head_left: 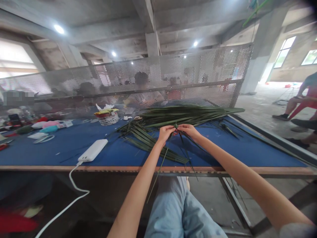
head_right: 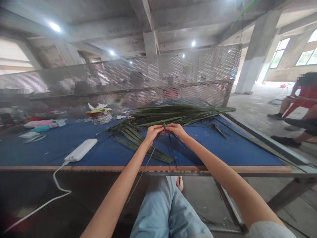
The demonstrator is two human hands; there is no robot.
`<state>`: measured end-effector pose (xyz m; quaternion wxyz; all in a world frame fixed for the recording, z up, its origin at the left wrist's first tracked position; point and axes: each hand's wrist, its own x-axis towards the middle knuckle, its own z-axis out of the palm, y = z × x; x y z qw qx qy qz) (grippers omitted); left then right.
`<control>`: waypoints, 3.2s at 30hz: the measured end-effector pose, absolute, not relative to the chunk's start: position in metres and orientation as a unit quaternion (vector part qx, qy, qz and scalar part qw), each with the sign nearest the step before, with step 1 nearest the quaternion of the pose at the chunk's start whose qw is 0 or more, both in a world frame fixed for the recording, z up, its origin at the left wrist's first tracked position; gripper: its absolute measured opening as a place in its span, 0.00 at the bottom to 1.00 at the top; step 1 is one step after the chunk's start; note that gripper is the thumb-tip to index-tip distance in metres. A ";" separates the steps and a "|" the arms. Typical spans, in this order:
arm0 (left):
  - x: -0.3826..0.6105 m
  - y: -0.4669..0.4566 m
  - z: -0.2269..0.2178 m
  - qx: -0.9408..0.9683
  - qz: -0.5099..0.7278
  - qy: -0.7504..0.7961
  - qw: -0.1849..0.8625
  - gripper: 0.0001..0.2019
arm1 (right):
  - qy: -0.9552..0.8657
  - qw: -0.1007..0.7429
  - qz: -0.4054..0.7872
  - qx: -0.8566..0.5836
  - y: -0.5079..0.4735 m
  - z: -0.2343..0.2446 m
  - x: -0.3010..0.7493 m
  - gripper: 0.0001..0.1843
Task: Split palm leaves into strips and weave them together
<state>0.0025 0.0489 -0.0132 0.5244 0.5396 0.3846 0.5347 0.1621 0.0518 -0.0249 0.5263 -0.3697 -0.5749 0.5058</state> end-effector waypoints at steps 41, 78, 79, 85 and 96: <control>-0.002 0.056 -0.024 0.541 0.547 0.357 0.529 0.14 | -0.622 0.562 0.401 -0.369 0.045 -0.025 0.158 0.20; 0.002 0.057 -0.025 0.564 0.562 0.368 0.481 0.10 | -0.708 0.473 0.340 -0.399 0.050 -0.028 0.156 0.23; 0.002 0.057 -0.025 0.562 0.562 0.368 0.483 0.09 | -0.717 0.471 0.329 -0.394 0.047 -0.027 0.156 0.24; 0.004 0.056 -0.026 0.529 0.574 0.397 0.482 0.06 | -0.746 0.447 0.339 -0.358 0.042 -0.025 0.153 0.25; 0.005 0.055 -0.027 0.495 0.594 0.408 0.485 0.07 | -0.750 0.446 0.345 -0.347 0.039 -0.025 0.151 0.28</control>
